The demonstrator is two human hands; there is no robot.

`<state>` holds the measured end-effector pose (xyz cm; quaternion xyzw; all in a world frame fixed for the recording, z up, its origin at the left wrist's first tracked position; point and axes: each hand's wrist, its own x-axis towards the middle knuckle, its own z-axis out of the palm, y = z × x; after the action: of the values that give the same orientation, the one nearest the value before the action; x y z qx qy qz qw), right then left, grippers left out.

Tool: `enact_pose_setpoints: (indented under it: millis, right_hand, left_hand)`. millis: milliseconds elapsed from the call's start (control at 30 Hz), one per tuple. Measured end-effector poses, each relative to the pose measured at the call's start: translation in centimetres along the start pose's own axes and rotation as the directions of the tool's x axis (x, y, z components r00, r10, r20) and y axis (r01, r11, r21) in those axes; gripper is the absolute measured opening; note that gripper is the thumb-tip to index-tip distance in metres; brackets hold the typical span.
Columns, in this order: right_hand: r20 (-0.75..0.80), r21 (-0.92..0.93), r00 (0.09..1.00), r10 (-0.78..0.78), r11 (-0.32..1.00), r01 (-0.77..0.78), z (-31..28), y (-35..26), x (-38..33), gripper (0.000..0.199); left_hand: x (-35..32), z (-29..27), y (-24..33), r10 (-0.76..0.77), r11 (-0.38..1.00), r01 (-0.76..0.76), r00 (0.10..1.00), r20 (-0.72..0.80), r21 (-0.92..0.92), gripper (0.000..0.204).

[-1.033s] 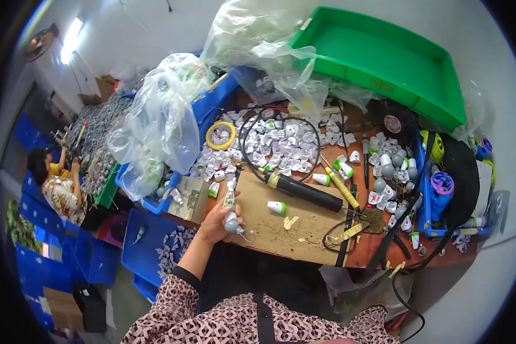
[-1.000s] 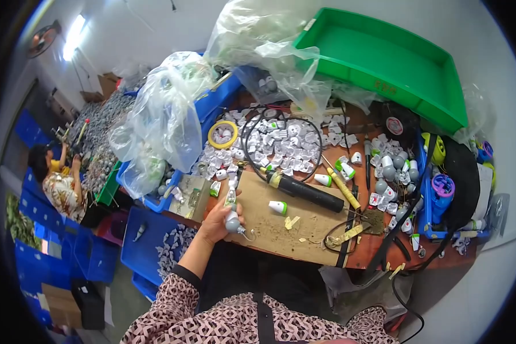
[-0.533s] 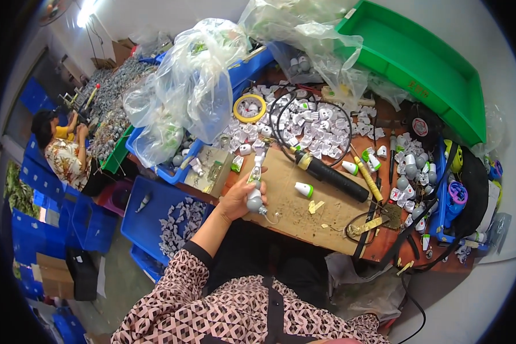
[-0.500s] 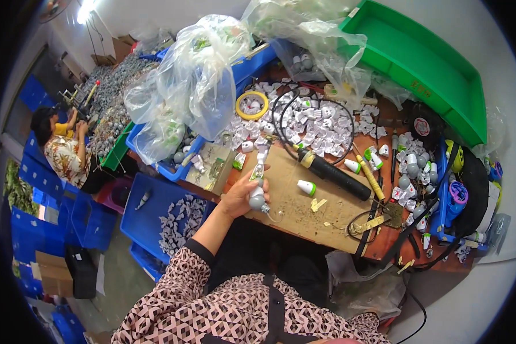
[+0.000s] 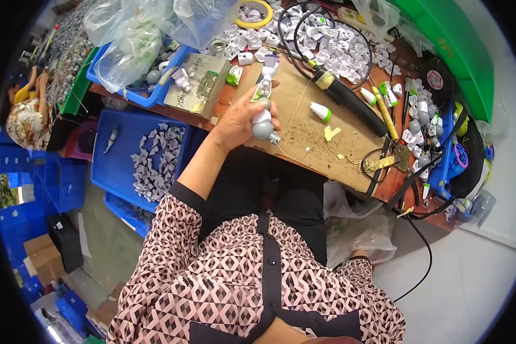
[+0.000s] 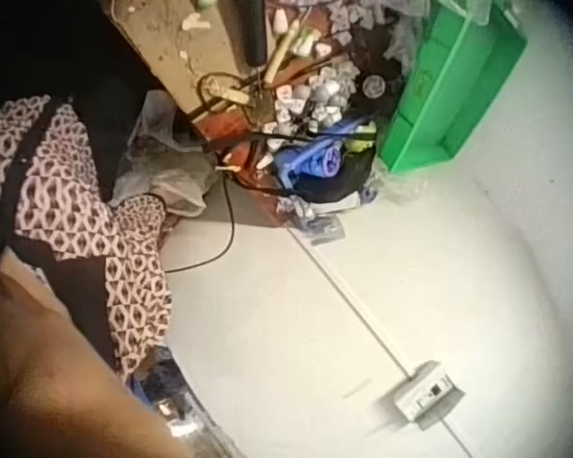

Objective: Assembling electronic components into plastic housings at a factory workbench.

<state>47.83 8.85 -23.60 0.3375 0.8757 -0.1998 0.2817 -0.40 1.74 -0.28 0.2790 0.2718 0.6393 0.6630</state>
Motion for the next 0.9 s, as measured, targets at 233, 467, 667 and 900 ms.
enact_pose_setpoints:
  millis: [233,467,667,900]
  right_hand:
    - [0.061,-0.059,0.998,-0.026,0.998,0.03,1.6,-0.3,-3.7,0.034]
    - [0.118,-0.079,0.993,-0.028,0.996,0.037,3.2,-1.4,-7.5,0.034]
    - [0.191,-0.108,0.982,0.013,0.994,0.008,3.4,-2.7,-12.5,0.034]
    - [0.271,-0.181,0.957,0.099,0.982,-0.05,0.5,-3.8,-18.0,0.034]
  left_hand:
    - [-0.5,0.2,-0.2,-0.02,1.0,0.02,1.0,-0.003,0.005,0.056]
    - [-0.2,0.3,-0.2,-0.016,1.0,0.016,1.0,-0.004,0.025,0.057]
    - [-0.1,0.0,-0.1,0.003,1.0,-0.003,1.0,0.023,0.014,0.06]
    - [0.2,0.5,-0.1,-0.013,0.999,0.011,0.999,0.045,0.046,0.058]
